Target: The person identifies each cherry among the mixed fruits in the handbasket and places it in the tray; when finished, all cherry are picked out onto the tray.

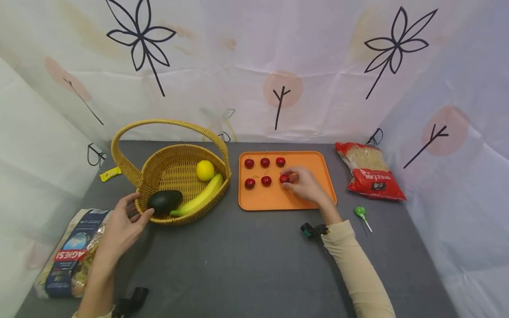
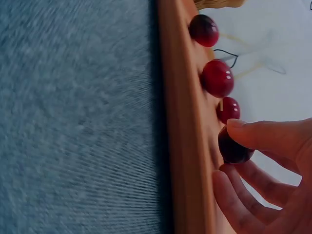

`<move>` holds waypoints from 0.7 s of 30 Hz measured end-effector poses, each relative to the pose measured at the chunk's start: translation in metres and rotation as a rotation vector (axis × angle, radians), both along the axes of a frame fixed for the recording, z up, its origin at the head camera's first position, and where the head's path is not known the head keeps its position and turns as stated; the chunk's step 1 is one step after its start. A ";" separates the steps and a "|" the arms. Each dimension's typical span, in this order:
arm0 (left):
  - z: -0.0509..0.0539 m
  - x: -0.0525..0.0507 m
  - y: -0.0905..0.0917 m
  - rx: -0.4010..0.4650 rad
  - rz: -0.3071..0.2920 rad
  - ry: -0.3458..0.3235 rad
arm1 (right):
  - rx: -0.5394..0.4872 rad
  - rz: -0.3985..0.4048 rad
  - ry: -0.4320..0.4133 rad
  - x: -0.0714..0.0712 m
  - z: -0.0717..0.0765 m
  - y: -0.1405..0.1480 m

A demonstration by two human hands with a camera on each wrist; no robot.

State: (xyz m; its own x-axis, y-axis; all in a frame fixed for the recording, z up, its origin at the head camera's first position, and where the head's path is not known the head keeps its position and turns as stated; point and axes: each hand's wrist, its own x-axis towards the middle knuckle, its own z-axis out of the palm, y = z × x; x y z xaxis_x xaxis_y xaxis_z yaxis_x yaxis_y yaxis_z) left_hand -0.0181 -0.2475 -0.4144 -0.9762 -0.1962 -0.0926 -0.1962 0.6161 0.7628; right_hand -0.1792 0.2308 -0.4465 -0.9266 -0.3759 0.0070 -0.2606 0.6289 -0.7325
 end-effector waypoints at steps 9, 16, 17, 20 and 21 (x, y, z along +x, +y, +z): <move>0.004 0.000 -0.006 -0.067 -0.071 -0.017 | 0.035 0.043 0.022 -0.004 -0.003 -0.005; 0.008 -0.001 -0.014 -0.128 -0.131 0.002 | 0.029 0.043 0.001 -0.004 -0.003 -0.003; 0.009 0.000 -0.015 -0.135 -0.134 0.004 | 0.029 0.044 -0.003 -0.004 -0.003 -0.003; 0.013 -0.001 -0.018 -0.146 -0.144 0.013 | 0.026 0.049 -0.008 -0.005 -0.003 -0.003; 0.014 -0.001 -0.019 -0.151 -0.147 0.013 | 0.024 0.052 -0.007 -0.006 -0.003 -0.003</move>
